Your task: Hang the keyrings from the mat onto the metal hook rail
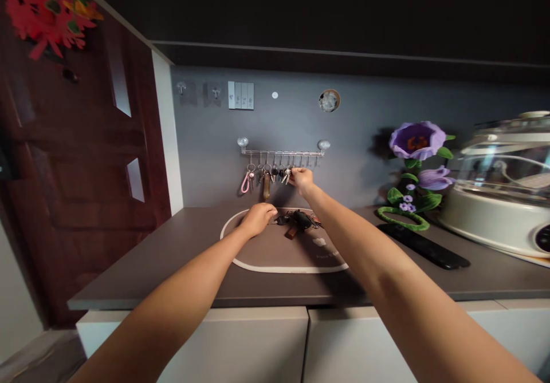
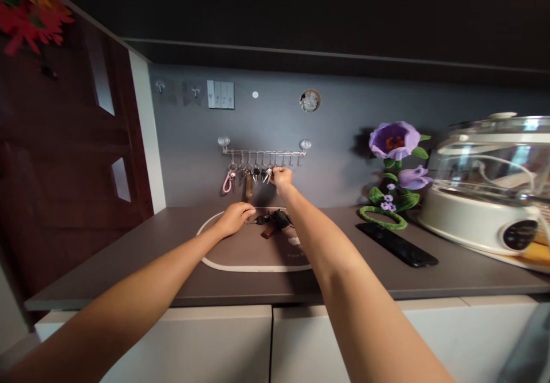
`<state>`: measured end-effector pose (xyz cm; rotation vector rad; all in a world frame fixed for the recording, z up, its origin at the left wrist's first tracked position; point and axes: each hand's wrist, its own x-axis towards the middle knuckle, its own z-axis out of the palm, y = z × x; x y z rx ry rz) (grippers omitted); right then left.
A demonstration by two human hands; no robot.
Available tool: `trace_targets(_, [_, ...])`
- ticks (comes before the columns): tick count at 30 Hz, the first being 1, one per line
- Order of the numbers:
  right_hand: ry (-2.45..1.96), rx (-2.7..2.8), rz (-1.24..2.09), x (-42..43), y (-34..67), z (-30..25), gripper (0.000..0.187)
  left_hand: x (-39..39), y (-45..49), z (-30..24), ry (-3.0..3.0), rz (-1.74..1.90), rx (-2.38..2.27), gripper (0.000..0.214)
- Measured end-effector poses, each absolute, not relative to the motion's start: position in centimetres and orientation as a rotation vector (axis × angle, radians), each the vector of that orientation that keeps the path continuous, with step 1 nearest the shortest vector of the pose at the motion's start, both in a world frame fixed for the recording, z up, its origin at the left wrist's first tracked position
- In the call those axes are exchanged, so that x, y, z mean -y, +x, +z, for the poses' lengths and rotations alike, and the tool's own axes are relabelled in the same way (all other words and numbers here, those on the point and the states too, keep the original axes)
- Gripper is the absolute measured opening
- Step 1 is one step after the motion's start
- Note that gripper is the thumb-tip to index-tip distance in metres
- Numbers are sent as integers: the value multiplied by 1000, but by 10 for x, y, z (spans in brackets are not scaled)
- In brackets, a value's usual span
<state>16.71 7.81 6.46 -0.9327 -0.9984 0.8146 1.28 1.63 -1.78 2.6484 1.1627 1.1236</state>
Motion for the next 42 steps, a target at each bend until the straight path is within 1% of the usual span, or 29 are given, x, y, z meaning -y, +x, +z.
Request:
trace_targets(9, [-984, 1061, 734, -80, 170, 61, 11, -18, 12, -19, 2673, 1119, -1152, 21])
trace_targets(15, [-1044, 1095, 760, -68, 172, 60, 8, -19, 12, -19, 2667, 1101, -1179, 20])
trace_targets(19, [-1186, 1138, 585, -58, 174, 53, 18, -20, 11, -20, 2694, 1070, -1174, 21])
trace_targets(21, [-1221, 1202, 528, -50, 175, 48, 20, -19, 11, -21, 2720, 1035, -1171, 21])
trace_targets(30, [-1223, 1558, 391, -7, 186, 9, 16, -19, 9, -24, 2823, 881, -1114, 28])
trace_targets(34, [-1214, 1807, 233, 2, 196, -1, 20, -18, 8, -26, 2805, 849, -1129, 24])
trace_targets(37, [-1248, 1944, 128, 1, 200, -3, 20, -19, 9, -26, 2774, 826, -1166, 23])
trace_targets(42, [-1320, 2048, 53, -6, 201, -5, 18, -21, 11, -26, 2747, 766, -1224, 18])
